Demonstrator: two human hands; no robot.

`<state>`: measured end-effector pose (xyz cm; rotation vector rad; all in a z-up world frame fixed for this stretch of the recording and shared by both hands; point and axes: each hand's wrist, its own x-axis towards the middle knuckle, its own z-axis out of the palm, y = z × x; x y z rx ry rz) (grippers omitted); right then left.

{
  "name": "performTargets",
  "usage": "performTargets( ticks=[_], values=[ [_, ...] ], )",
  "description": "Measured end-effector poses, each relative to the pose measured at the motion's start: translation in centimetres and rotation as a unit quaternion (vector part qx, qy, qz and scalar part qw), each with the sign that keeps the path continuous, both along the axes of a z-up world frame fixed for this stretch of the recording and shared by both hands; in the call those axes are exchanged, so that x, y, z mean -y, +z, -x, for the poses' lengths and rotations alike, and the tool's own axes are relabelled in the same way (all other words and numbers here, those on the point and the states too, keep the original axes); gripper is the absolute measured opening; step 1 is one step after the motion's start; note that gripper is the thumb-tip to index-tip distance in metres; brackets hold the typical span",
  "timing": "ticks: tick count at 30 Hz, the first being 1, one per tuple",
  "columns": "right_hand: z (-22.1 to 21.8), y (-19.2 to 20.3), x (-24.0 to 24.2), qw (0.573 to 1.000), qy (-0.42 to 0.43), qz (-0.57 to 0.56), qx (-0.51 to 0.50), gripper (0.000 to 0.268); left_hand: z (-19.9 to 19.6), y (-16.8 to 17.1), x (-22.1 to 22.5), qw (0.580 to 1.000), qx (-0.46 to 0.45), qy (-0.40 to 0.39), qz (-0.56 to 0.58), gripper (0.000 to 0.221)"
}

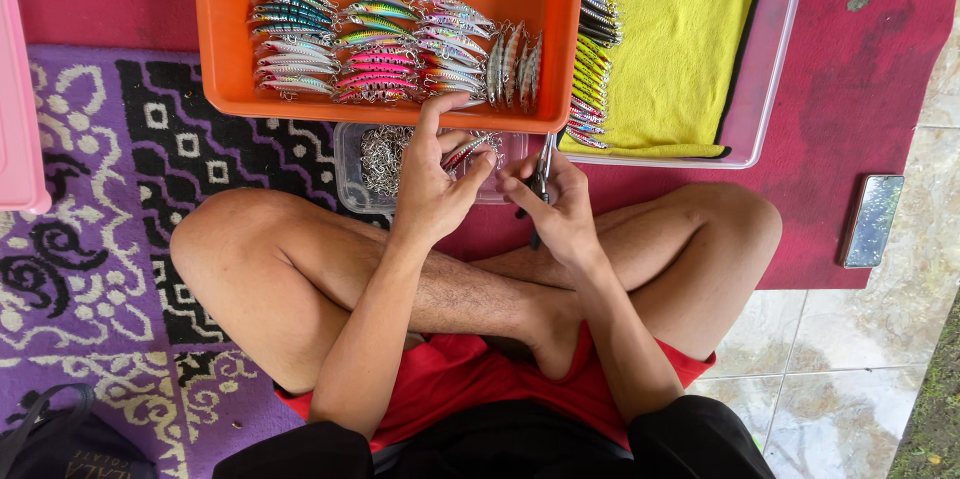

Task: The person uses pliers to attach metal rings and hooks to small fishing lures, taking items from a container and placing the finished ones onto a yellow cloth.

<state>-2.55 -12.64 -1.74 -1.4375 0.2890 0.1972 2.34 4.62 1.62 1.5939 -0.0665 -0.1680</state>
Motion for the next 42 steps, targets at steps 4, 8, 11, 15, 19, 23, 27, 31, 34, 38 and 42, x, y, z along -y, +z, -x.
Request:
performTargets(
  ticks=[4,8,11,15,19,23,27,31,34,38,42],
  values=[
    [0.2,-2.1,-0.3,0.998,-0.030,0.015,0.045,0.025,0.4,0.7,0.8,0.999,0.015,0.014,-0.027,0.064],
    [0.4,-3.3,0.0,0.997,-0.049,0.026,0.054,0.025,0.6,0.7,1.0,0.999,0.012,0.017,-0.033,0.062],
    [0.6,-3.5,0.4,0.996,-0.050,0.024,0.068,0.024,0.5,0.3,0.7,0.999,0.013,0.004,-0.032,0.057],
    [0.4,-2.5,0.4,0.996,-0.039,0.006,0.085,0.026,0.5,-1.2,0.5,1.000,0.008,-0.026,-0.012,0.057],
    [0.7,-2.5,0.9,0.996,-0.031,-0.016,0.079,0.027,0.8,-1.0,0.9,0.993,-0.056,-0.071,0.080,0.067],
    [0.8,-2.1,1.8,0.997,-0.018,-0.024,0.069,0.025,0.7,-1.3,0.7,0.982,-0.089,-0.079,0.147,0.070],
    [0.8,-1.1,2.2,0.997,-0.002,-0.029,0.075,0.024,0.7,-1.1,0.9,0.979,-0.098,-0.078,0.159,0.072],
    [0.5,-0.2,2.4,0.994,0.007,-0.041,0.097,0.023,1.0,-1.6,1.0,0.976,-0.107,-0.078,0.170,0.073],
    [0.3,0.4,3.0,0.994,0.032,-0.025,0.098,0.022,1.2,-2.5,1.1,0.964,-0.136,-0.084,0.215,0.073],
    [-0.5,2.2,4.4,0.985,0.124,0.058,0.105,0.021,1.3,-2.5,1.3,0.967,-0.096,-0.118,0.203,0.068],
    [-0.9,1.9,4.1,0.990,0.099,0.005,0.102,0.017,1.8,-3.8,2.2,0.969,-0.073,-0.109,0.210,0.057]
  ],
)
